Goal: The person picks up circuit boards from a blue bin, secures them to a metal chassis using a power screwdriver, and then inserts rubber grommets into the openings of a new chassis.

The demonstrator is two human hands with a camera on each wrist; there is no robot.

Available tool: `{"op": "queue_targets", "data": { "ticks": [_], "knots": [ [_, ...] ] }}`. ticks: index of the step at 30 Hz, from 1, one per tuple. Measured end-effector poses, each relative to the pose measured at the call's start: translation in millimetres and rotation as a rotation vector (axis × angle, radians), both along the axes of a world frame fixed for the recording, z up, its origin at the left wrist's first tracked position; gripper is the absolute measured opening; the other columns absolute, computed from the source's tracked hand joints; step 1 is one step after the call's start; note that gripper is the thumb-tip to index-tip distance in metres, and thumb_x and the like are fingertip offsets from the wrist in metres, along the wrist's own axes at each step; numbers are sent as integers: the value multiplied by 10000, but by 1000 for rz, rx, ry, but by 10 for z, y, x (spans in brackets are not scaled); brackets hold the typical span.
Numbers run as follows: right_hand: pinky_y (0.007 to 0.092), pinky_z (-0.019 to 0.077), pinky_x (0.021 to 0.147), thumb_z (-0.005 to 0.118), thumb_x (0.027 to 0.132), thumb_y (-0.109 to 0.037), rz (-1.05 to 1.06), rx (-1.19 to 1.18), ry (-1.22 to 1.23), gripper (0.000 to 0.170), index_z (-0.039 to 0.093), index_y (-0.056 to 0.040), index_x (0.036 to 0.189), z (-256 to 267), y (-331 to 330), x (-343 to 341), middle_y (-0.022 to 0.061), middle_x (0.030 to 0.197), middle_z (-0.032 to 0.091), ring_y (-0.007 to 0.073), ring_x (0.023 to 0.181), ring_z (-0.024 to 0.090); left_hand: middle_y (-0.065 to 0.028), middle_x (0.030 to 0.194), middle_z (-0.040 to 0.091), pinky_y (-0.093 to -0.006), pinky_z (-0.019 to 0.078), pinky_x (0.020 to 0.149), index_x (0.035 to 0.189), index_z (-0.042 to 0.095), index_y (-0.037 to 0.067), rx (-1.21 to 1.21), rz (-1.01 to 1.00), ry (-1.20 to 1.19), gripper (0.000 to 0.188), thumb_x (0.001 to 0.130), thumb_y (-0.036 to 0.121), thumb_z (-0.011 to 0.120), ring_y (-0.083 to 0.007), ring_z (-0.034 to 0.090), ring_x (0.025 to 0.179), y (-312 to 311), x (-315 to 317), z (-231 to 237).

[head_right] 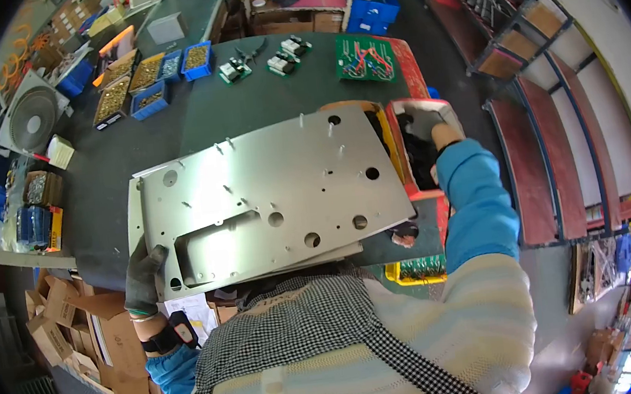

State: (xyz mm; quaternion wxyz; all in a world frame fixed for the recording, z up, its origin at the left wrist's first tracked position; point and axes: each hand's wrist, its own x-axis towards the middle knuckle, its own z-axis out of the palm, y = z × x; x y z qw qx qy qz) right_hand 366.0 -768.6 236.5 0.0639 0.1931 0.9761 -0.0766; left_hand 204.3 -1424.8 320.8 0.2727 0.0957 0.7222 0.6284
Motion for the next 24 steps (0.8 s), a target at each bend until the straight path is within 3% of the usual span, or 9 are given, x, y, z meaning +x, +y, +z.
{"op": "queue_targets", "data": {
  "ticks": [4, 5, 6, 9, 12, 15, 18, 19, 24],
  "knots": [
    [369, 508, 780, 633, 764, -153, -101, 261, -60, 317, 640, -175, 1080, -377, 160, -236, 159, 1020, 662, 280, 886, 655, -107, 1126, 605, -290, 456, 886, 1317, 459, -77, 114, 57, -97, 574, 834, 184, 625, -166, 570, 987, -3, 30, 26],
    [348, 520, 736, 649, 765, -164, 26, 163, 36, 328, 654, -194, 1091, -10, 10, -118, 139, 966, 676, 239, 835, 665, -111, 1127, 602, -287, 466, 878, 1326, 445, -86, 121, 85, -131, 547, 838, 108, 598, -165, 571, 986, 19, 45, 80],
    [318, 521, 713, 676, 761, -185, -221, -90, -243, 324, 678, -172, 1084, 277, 65, -257, 102, 920, 689, 196, 820, 666, -112, 1127, 601, -282, 473, 867, 1329, 438, -91, 142, 79, -136, 542, 836, 78, 589, -161, 573, 982, 27, 41, 100],
    [302, 495, 743, 656, 819, -185, 43, -613, 298, 226, 705, -29, 975, 926, 44, -757, 77, 795, 685, 148, 735, 640, -128, 1156, 602, -296, 478, 885, 1345, 409, -107, 106, 82, -131, 608, 839, 138, 640, -194, 592, 999, -37, 2, 12],
    [282, 487, 774, 633, 836, -162, 413, -669, 371, 239, 683, 27, 973, 1928, -1579, -1383, 95, 841, 677, 146, 822, 631, -140, 1171, 600, -293, 473, 899, 1341, 412, -111, 159, 93, -147, 650, 823, 163, 694, -198, 590, 1013, -64, -10, -8],
    [321, 499, 779, 634, 845, -181, 634, -836, 167, 261, 671, 34, 989, 1930, -2788, -1871, 89, 882, 677, 170, 833, 631, -136, 1165, 602, -293, 466, 904, 1329, 427, -114, 211, 91, -20, 687, 828, 253, 721, -194, 588, 1015, -65, 5, -91],
    [335, 498, 766, 636, 830, -198, 855, -544, 210, 225, 685, -26, 967, 1456, -3591, -2383, 114, 854, 684, 215, 811, 643, -128, 1146, 611, -299, 469, 888, 1319, 446, -107, 169, 51, -14, 696, 826, 296, 726, -181, 584, 995, -137, -16, -156],
    [348, 499, 758, 629, 829, -209, 878, -459, 211, 208, 690, -50, 948, 1316, -3763, -2508, 124, 860, 683, 247, 813, 648, -67, 970, 659, -279, 470, 807, 1216, 585, -30, -45, 86, 83, 432, 853, 193, 656, -135, 577, 839, -124, 4, -111],
    [434, 480, 715, 582, 838, -254, 816, -178, 252, 200, 664, -71, 841, 1004, -4061, -2609, 127, 842, 651, 328, 801, 615, -55, 907, 649, -287, 471, 762, 1200, 594, -18, -222, 62, 175, 427, 851, 226, 629, -123, 577, 804, -89, 53, 121]
  ]
}}
